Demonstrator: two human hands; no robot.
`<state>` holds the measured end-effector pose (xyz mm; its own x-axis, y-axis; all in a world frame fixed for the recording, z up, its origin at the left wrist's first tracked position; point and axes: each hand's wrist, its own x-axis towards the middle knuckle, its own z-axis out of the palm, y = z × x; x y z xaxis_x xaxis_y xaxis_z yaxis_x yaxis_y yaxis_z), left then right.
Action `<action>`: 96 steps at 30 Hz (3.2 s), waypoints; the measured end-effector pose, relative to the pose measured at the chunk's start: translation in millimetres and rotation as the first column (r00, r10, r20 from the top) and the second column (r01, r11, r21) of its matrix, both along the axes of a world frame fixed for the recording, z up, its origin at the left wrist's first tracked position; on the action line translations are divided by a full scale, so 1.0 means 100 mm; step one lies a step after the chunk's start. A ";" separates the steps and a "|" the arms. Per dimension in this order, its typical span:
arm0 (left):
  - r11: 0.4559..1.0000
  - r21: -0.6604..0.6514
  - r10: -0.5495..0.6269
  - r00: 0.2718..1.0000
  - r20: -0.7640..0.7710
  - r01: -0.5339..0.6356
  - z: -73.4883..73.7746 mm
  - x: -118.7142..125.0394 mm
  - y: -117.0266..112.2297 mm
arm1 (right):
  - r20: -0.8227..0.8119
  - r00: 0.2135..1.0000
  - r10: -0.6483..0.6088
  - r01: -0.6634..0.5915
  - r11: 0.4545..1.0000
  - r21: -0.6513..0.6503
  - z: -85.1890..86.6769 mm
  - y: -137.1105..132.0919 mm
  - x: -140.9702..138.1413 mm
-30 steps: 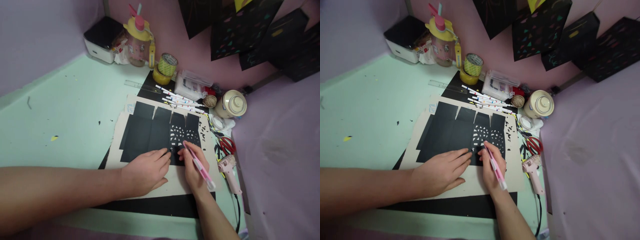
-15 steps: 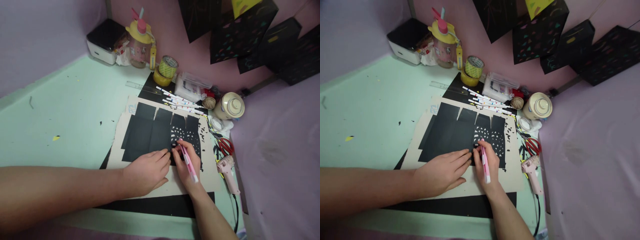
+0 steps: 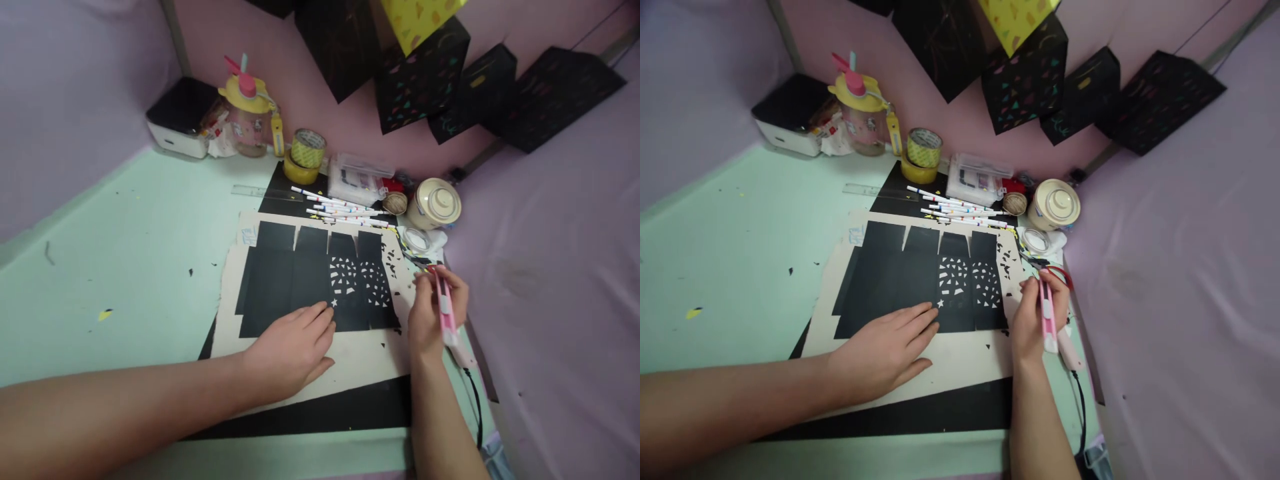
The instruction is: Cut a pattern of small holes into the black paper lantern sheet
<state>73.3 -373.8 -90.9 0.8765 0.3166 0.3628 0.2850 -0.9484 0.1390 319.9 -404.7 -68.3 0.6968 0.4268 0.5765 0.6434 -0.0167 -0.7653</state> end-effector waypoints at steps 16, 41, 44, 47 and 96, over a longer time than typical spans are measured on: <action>0.962 0.031 -0.273 0.960 0.060 0.272 0.02 0.03 -0.01 | -0.193 0.890 0.413 -0.424 0.905 -0.016 -0.10 0.00 -0.21; 0.992 -0.114 0.040 0.983 -0.180 -0.061 0.06 0.01 0.01 | -0.546 0.583 0.602 -0.798 0.552 -0.243 0.19 0.14 -0.37; 0.992 -0.105 0.045 0.984 -0.173 -0.063 0.04 0.00 0.01 | -0.448 0.683 0.577 -0.722 0.625 -0.296 0.09 0.22 -0.44; 0.992 -0.102 0.062 0.985 -0.158 -0.079 0.03 0.00 0.00 | -0.260 0.764 0.591 -0.645 0.691 -0.326 -0.03 0.21 -0.48; 0.974 -0.190 0.094 0.985 -0.144 -0.120 0.07 0.01 0.01 | 0.085 0.643 0.762 -0.642 0.595 -0.483 -0.16 0.13 -0.52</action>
<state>73.9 -372.8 -84.3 0.8699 0.4645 0.1658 0.4119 -0.8691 0.2738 268.3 -391.6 -84.6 -0.0675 0.9322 0.3555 0.7443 0.2843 -0.6043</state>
